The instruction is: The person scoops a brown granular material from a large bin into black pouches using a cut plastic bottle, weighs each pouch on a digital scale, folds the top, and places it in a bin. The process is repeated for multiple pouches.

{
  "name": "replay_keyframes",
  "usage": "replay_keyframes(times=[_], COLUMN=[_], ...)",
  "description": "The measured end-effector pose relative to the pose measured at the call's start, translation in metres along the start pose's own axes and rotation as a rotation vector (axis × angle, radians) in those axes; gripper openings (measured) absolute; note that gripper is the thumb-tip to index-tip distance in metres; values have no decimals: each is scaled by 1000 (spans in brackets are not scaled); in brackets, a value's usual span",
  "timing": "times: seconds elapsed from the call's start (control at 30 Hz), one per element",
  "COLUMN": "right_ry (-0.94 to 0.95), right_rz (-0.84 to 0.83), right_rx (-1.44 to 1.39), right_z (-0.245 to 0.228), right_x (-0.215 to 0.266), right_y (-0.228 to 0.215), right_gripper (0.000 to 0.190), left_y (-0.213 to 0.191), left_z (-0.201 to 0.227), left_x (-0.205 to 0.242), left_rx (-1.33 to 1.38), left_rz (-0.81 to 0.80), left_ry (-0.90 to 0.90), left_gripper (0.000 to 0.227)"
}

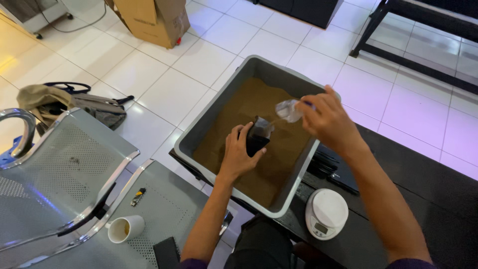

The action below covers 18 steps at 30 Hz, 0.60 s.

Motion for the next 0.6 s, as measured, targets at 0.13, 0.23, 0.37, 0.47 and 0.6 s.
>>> replay_keyframes(times=[0.13,0.23,0.37,0.47,0.6], right_ry=[29,-50,-75,-87,4], right_rz=[-251,-461,-961,-1056,-962], right_rx=[81,86,-367,-595,-811], right_z=[5,-29,-94,-131,-120], right_x=[32,46,51,51,31], right_y=[103,166,219,213,150], right_gripper=[29,23,26,31,33], left_y=[-7,-12,-17,-16,-15], left_z=[3,-5,-4,-4,-5], left_x=[-2,-2,-1,-2,-5], left_rx=[22,10,91,102,121], left_rz=[145,295,336,317,274], left_ry=[-7,5,6,2,2], left_gripper=[83,83,80,82,83])
Point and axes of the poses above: each hand's wrist, its own x-axis away from the middle knuckle, its own y-axis out of the palm, z = x × y, the point moved 3 cm from there along -x, towards the middle knuckle, and after that the axes turned 8 degrees about x, right-handed, at the moved point
